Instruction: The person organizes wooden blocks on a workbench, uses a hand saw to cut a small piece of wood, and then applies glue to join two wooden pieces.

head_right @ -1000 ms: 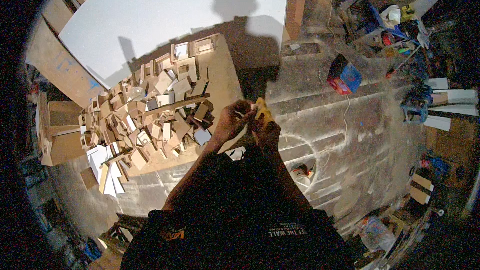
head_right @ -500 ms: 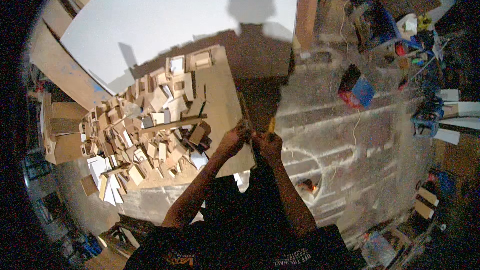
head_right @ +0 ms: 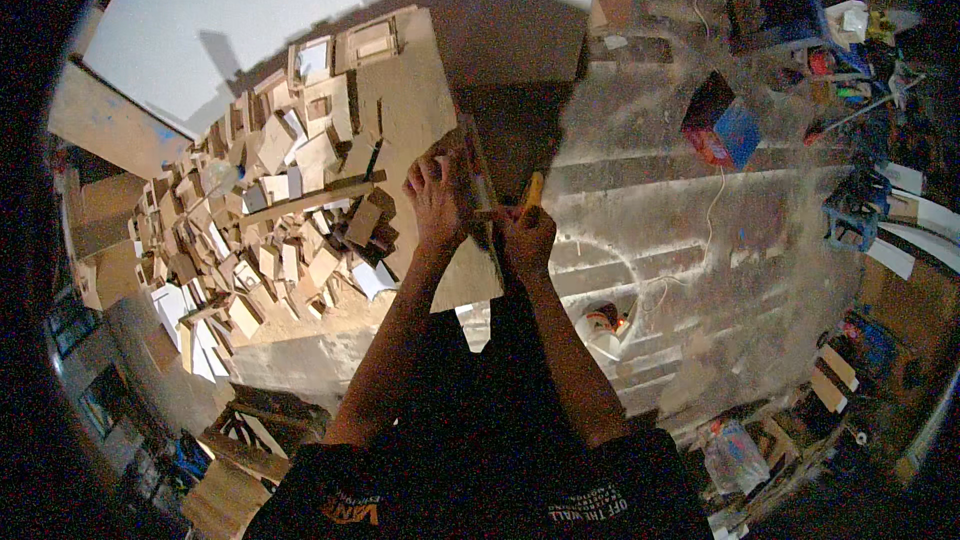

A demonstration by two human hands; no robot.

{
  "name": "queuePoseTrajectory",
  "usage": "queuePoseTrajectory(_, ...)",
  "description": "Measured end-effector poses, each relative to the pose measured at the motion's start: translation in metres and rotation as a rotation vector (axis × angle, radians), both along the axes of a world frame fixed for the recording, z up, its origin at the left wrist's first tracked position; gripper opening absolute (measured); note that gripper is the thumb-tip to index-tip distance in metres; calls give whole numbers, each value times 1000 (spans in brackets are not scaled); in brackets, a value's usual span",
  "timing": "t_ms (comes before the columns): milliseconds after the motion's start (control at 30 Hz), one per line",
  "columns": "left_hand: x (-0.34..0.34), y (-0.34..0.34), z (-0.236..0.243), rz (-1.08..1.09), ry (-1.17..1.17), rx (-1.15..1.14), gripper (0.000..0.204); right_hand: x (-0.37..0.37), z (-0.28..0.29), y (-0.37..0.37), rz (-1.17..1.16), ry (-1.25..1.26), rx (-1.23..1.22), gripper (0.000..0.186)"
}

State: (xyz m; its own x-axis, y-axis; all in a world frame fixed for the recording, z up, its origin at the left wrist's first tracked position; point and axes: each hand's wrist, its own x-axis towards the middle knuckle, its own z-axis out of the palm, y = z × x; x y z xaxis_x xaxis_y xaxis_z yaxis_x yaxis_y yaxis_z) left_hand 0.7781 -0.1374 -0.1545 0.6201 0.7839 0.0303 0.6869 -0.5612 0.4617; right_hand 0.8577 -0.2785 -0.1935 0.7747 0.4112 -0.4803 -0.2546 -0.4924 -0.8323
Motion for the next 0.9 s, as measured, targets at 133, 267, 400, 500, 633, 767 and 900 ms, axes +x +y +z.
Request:
queuePoseTrajectory(133,-1,-5,-18,66,-17,9,47,11,2,3,71,56,68,26)
queuePoseTrajectory(267,5,-7,-18,125,-64,-37,50,16,3,6,21,76,103,28)
queuePoseTrajectory(400,2,-7,-27,141,-124,-44,57,29,38,7,-94,209,71,18)
queuePoseTrajectory(500,3,-8,-28,146,-104,-100,59,47,83,-17,-12,322,50,19)
queuePoseTrajectory(633,1,-7,-28,148,-88,-114,59,32,183,-12,53,150,-25,26)
queuePoseTrajectory(767,0,-8,-30,149,-112,-52,59,3,231,-23,-78,140,20,30)
queuePoseTrajectory(900,2,-7,-32,161,-84,-57,57,-32,233,-27,28,15,-24,31)
